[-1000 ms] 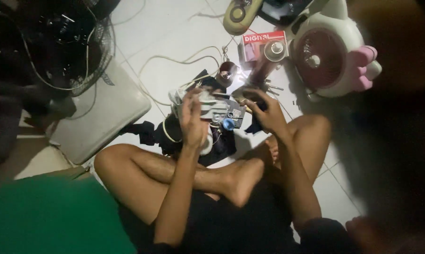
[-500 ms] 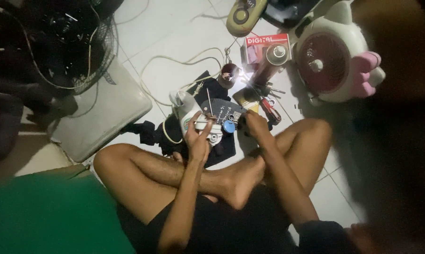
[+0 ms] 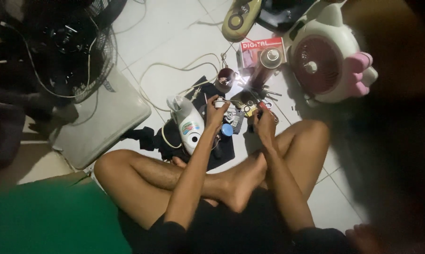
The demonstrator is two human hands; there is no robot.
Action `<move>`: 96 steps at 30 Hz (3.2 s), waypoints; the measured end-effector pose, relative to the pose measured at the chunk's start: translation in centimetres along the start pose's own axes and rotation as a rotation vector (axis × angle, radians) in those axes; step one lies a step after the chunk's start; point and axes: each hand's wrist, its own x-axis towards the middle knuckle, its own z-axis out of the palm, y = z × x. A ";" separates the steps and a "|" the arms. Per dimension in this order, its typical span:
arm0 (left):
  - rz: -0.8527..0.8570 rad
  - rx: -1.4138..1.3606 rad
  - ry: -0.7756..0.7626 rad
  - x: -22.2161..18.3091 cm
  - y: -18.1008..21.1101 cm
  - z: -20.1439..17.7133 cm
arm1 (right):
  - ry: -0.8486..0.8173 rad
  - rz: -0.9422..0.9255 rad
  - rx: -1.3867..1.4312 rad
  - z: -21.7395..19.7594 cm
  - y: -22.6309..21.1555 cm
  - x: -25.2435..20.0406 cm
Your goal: Disassembling a handheld massager, checking the internal wiring with a screwdriver, and reassembling the device.
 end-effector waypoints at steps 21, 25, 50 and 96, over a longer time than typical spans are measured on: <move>0.694 0.207 -0.030 -14.7 10.3 -10.3 | -0.160 -0.009 -0.244 5.6 7.0 2.8; 0.726 0.152 0.082 -15.7 10.3 -13.3 | -0.173 -0.055 -0.087 3.9 4.5 1.5; 0.337 0.256 0.281 -11.5 2.3 -14.4 | -0.504 -0.633 0.095 4.6 3.4 0.5; 0.219 0.103 0.193 -14.4 5.6 -13.7 | -0.488 -0.714 -0.110 7.2 6.7 1.6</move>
